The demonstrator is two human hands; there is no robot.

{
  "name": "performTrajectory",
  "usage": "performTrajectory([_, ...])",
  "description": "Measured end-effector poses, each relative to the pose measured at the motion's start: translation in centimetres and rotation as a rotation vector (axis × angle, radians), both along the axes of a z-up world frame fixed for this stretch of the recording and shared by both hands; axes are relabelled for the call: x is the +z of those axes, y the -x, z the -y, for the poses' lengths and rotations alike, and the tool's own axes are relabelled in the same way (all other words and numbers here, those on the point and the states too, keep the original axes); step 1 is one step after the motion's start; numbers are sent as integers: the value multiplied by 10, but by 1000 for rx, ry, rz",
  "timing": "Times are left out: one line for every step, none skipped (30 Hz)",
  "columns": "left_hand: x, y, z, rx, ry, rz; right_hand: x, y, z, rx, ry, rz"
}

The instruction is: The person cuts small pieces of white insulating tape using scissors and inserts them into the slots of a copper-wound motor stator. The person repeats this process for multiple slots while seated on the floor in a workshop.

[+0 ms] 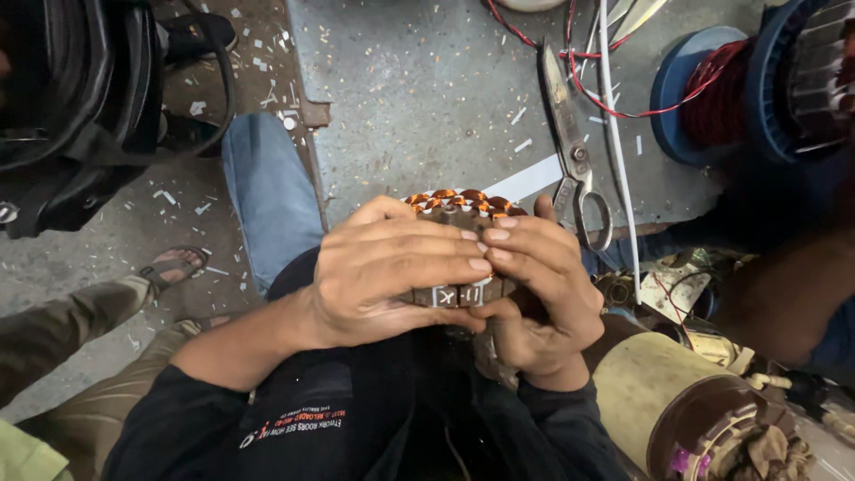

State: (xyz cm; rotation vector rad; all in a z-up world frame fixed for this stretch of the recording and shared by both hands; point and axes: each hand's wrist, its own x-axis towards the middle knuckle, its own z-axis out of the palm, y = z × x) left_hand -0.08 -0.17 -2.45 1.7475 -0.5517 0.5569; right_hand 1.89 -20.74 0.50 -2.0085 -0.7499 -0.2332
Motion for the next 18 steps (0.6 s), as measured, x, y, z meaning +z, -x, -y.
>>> performTrajectory([0, 0, 0, 2, -1, 1, 1, 0, 0, 12, 0, -2])
performTrajectory([0, 0, 0, 6, -4, 3, 2, -1, 0, 24, -1, -4])
performTrajectory([0, 0, 0, 6, 4, 10, 2, -1, 0, 37, -1, -6])
performTrajectory([0, 0, 0, 7, 12, 19, 1, -2, 0, 36, -4, 7])
performTrajectory([-1, 0, 0, 8, 20, 28, 0, -3, -1, 34, -7, 21])
performTrajectory([0, 0, 0, 12, 10, 31, -2, -3, -1, 32, -9, 34])
performTrajectory([0, 0, 0, 16, 0, 34, -5, -3, 0, 32, -32, 38])
performTrajectory([0, 1, 1, 21, -7, 36, -8, -3, 1, 32, -52, 42])
performTrajectory([0, 1, 2, 19, 12, 33, -11, -3, 1, 32, -72, 45])
performTrajectory([0, 2, 2, 19, 33, 28, -14, -2, 2, 25, -90, 47])
performTrajectory([0, 2, 2, 20, 53, 23, -17, -2, 2, 17, -108, 48])
performTrajectory([0, 2, 2, 29, 38, 30, -19, -1, 2, 10, -126, 47])
performTrajectory([1, 3, 3, 38, 23, 38, -21, 0, 2, 7, -136, 46])
performTrajectory([1, 3, 3, 47, 10, 45, -22, 1, 3, 3, -146, 45])
performTrajectory([1, 3, 3, 45, 5, 42, -23, 0, 3, -1, -155, 44])
performTrajectory([2, 3, 4, 40, 0, 40, -24, -1, 3, 3, -156, 51])
performTrajectory([2, 3, 4, 36, -4, 37, -25, -2, 3, 7, -157, 58])
performTrajectory([2, 3, 4, 32, 0, 31, -26, -5, 2, 22, -169, 56])
